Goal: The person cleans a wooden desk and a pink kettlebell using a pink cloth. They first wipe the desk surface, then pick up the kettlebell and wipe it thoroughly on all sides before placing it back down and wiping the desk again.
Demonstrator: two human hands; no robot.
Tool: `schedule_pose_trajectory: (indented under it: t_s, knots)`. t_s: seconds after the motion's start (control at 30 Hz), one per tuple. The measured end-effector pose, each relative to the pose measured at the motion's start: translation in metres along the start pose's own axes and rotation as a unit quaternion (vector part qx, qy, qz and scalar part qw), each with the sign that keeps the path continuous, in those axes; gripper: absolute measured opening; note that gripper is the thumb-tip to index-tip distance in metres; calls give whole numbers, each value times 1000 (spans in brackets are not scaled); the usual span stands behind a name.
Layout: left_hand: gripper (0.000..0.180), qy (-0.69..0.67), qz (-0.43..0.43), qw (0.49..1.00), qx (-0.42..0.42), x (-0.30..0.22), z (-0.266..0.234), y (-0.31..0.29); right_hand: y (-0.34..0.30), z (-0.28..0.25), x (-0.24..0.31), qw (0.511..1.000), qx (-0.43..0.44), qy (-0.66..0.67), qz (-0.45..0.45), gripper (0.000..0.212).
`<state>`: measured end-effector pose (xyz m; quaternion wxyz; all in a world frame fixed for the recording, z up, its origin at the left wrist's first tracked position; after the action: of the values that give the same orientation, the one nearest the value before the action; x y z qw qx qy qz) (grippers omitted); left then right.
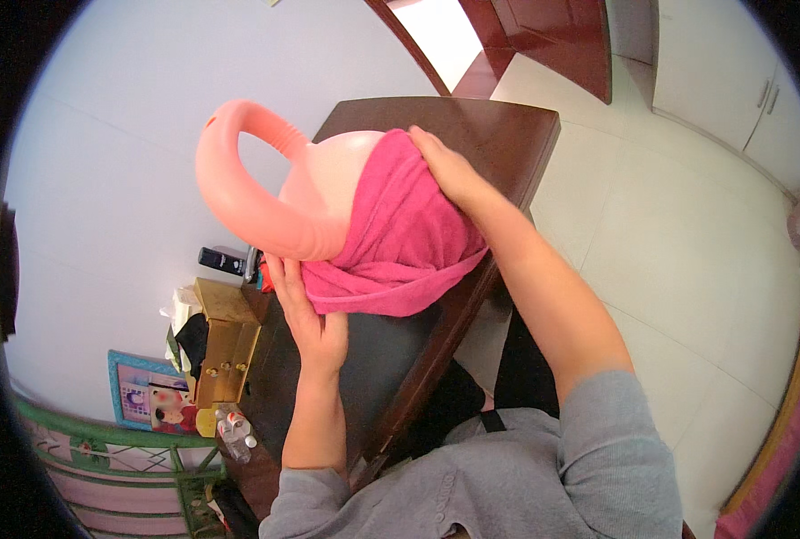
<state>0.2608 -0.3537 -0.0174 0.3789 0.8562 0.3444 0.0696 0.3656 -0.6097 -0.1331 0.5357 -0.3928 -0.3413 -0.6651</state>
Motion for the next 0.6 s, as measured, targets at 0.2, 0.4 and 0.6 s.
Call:
schedule_pose_trajectory:
  t_s: [0.2,0.4,0.6]
  knots:
    - [85,7,26,1000,2,-3,2,-4,-68,-12,-71,987,-121,108,9,75]
    - [76,-22,13,1000,8,-9,-8,-18,-176,59,1,912,-160,-226,-304,69]
    - [71,-147,-57,987,-23,26,-22,-13,-134,102,90,804,1,-407,-435,55]
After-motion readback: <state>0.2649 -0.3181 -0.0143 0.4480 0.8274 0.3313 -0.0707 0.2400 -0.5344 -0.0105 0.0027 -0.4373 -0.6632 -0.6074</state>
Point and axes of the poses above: each hand's wrist, its own y-axis towards the middle knuckle, its own z-axis out of the palm, x = y × z, the point moved 7 cm from there along y, towards the middle knuckle, and after that the axes turned 6 degrees about y, right-handed, at the moved point
